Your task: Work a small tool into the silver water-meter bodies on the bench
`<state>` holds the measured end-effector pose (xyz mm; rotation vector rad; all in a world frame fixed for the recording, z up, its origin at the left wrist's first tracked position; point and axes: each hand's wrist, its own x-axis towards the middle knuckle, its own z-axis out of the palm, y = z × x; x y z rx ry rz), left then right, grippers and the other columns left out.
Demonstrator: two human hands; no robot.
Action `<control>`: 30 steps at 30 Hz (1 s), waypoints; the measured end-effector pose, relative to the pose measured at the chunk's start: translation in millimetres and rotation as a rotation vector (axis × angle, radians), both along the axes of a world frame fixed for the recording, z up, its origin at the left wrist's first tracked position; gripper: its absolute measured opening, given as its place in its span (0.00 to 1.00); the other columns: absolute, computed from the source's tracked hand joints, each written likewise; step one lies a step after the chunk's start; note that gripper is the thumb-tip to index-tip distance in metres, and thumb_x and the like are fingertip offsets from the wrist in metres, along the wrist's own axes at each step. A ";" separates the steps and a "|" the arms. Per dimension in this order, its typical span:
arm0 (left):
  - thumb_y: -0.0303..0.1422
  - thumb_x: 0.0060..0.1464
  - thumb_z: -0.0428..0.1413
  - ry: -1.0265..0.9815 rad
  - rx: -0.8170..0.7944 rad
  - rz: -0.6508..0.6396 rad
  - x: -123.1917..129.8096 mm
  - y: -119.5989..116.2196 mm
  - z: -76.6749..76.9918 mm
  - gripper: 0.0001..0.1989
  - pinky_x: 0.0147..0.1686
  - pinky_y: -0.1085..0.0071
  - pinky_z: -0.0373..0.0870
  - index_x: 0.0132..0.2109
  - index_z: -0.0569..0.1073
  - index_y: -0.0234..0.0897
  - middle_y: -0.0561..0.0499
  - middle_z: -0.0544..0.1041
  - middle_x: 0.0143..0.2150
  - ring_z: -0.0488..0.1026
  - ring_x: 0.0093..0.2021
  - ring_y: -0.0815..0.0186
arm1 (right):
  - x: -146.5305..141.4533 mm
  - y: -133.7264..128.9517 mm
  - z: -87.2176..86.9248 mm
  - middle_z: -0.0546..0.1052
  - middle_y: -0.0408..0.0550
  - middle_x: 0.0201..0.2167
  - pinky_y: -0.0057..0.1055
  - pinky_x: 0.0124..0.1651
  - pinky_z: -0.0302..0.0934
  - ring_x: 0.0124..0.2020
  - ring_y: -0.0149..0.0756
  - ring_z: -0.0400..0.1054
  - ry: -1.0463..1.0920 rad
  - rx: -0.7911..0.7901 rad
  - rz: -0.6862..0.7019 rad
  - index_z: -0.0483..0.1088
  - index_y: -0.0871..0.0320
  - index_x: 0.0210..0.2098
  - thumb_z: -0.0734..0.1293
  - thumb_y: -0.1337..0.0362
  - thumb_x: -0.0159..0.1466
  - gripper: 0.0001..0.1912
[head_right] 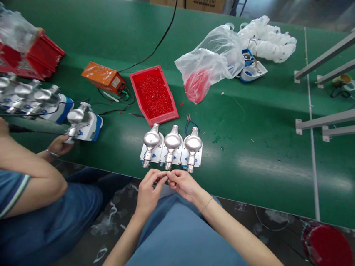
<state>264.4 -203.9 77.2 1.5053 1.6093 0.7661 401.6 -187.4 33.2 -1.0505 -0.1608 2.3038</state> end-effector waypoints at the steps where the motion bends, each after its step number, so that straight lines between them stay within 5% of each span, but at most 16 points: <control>1: 0.33 0.56 0.50 -0.021 -0.025 -0.004 -3.3 -1.5 -1.8 0.09 0.37 0.73 0.66 0.39 0.74 0.40 0.51 0.71 0.35 0.68 0.35 0.70 | -2.0 -1.4 -0.1 0.63 0.39 0.18 0.22 0.22 0.44 0.19 0.21 0.52 -0.023 -0.010 0.015 0.67 0.62 0.24 0.73 0.58 0.50 0.15; 11: 0.34 0.56 0.50 -0.048 -0.055 0.153 -18.4 -7.9 -7.2 0.07 0.38 0.73 0.67 0.37 0.72 0.38 0.51 0.71 0.36 0.69 0.37 0.69 | -9.4 4.0 14.5 0.66 0.41 0.21 0.22 0.22 0.47 0.20 0.21 0.53 0.002 -0.032 0.025 0.72 0.64 0.29 0.73 0.57 0.50 0.15; 17: 0.29 0.57 0.48 0.269 0.015 0.002 -41.8 -9.2 -17.5 0.10 0.44 0.67 0.66 0.43 0.71 0.39 0.48 0.72 0.38 0.69 0.41 0.65 | -2.6 7.8 6.0 0.66 0.42 0.26 0.20 0.27 0.54 0.24 0.21 0.56 0.048 -0.048 -0.076 0.72 0.63 0.38 0.72 0.60 0.52 0.17; 24: 0.30 0.58 0.47 0.175 0.127 0.003 -8.7 3.0 10.4 0.12 0.44 0.68 0.66 0.46 0.72 0.41 0.48 0.72 0.40 0.69 0.41 0.66 | -6.4 8.3 9.5 0.65 0.41 0.24 0.20 0.23 0.52 0.21 0.21 0.54 0.086 -0.083 -0.124 0.69 0.62 0.31 0.71 0.58 0.54 0.13; 30: 0.30 0.57 0.49 0.209 0.156 -0.028 1.1 -0.6 5.5 0.11 0.44 0.67 0.65 0.45 0.72 0.41 0.49 0.72 0.39 0.68 0.41 0.67 | -10.7 4.7 9.6 0.62 0.39 0.19 0.21 0.21 0.47 0.19 0.20 0.50 0.100 -0.062 -0.122 0.65 0.62 0.25 0.69 0.55 0.56 0.16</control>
